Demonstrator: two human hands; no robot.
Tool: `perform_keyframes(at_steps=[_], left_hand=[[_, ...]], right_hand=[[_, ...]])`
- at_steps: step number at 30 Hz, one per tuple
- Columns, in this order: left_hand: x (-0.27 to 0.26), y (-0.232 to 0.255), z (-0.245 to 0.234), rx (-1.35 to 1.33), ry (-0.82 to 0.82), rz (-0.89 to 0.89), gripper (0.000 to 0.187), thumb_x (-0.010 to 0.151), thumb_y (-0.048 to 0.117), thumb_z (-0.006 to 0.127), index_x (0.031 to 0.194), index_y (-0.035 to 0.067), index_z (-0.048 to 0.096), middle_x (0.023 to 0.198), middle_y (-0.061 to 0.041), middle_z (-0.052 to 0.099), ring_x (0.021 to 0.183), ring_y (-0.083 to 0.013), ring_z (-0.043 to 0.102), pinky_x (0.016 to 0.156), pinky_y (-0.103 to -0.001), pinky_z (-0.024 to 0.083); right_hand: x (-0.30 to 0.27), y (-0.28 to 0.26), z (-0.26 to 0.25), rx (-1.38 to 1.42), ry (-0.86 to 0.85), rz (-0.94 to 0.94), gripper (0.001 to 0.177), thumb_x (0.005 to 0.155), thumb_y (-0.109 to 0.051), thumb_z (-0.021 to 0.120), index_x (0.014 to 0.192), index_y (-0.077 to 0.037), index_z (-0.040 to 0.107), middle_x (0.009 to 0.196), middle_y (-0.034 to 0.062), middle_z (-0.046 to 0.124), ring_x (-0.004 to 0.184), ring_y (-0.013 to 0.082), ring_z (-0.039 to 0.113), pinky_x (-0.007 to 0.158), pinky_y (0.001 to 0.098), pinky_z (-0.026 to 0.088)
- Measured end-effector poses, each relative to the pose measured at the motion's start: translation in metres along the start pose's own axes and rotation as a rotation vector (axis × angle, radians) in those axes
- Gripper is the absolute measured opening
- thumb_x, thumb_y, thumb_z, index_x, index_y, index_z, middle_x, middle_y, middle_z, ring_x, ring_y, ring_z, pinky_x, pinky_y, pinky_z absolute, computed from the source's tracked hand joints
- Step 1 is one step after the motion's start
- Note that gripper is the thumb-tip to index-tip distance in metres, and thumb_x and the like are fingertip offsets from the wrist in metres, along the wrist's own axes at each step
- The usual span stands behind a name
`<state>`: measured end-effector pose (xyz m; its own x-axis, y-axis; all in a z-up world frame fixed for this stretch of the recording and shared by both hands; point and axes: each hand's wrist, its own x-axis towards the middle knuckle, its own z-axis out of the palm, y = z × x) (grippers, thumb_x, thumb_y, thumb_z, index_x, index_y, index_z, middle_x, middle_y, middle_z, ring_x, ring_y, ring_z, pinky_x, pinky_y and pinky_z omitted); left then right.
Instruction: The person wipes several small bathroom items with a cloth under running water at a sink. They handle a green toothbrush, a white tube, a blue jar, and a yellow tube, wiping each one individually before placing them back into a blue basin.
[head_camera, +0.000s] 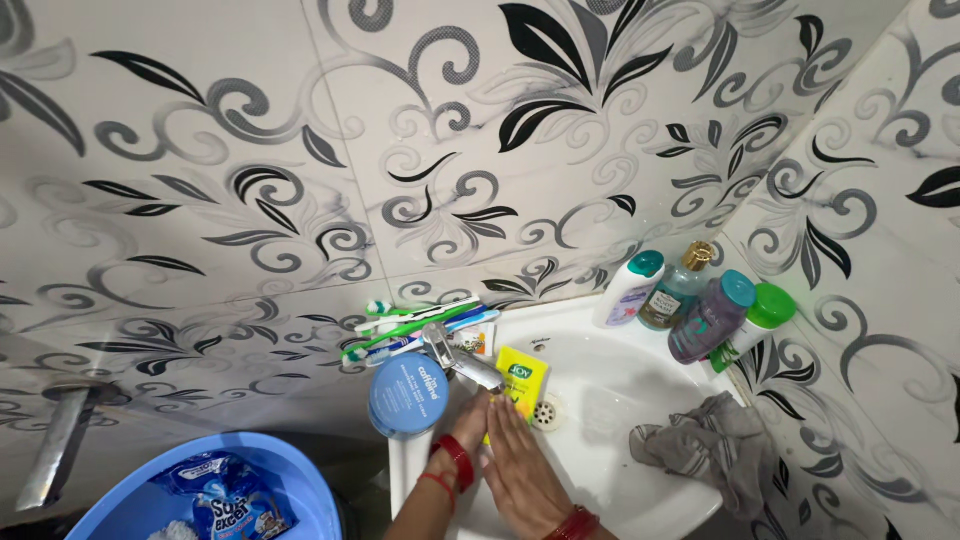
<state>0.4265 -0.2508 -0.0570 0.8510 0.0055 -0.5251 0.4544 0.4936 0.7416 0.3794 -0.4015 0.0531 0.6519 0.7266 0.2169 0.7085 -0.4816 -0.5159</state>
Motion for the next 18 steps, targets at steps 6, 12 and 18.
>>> perform_keyframes(at_steps=[6, 12, 18], left_hand=[[0.039, -0.003, -0.012, 0.134, -0.006, 0.249, 0.051, 0.104, 0.037, 0.038, 0.128, 0.001, 0.065, 0.127, -0.014, 0.071, 0.118, -0.0251, 0.067, 0.102, -0.039, 0.052], [0.078, -0.017, -0.022, 0.507, 0.12, 0.359, 0.053, 0.104, 0.042, 0.038, 0.136, 0.004, 0.059, 0.134, -0.017, 0.063, 0.125, -0.0287, 0.06, 0.106, -0.038, 0.046], [0.079, -0.047, -0.037, 1.024, 0.155, 0.301, 0.061, 0.1, 0.049, 0.029, 0.13, 0.006, 0.061, 0.114, -0.026, 0.069, 0.107, -0.0408, 0.067, 0.091, -0.048, 0.052]], right_hand=[[0.033, -0.002, 0.007, -0.02, 0.147, 0.158, 0.075, 0.089, -0.016, 0.048, 0.156, 0.006, 0.021, 0.165, 0.0282, 0.014, 0.155, 0.0389, 0.007, 0.124, 0.0495, 0.004], [0.045, 0.012, 0.024, 0.036, 0.196, 0.333, 0.08, 0.087, -0.012, 0.042, 0.159, 0.006, 0.013, 0.168, 0.0257, 0.006, 0.157, 0.0351, 0.0, 0.123, 0.0494, 0.002], [0.059, 0.06, 0.061, -0.144, 0.371, 0.521, 0.064, 0.103, -0.028, 0.042, 0.154, 0.008, 0.026, 0.162, 0.0298, 0.024, 0.154, 0.0419, 0.014, 0.126, 0.0464, 0.012]])
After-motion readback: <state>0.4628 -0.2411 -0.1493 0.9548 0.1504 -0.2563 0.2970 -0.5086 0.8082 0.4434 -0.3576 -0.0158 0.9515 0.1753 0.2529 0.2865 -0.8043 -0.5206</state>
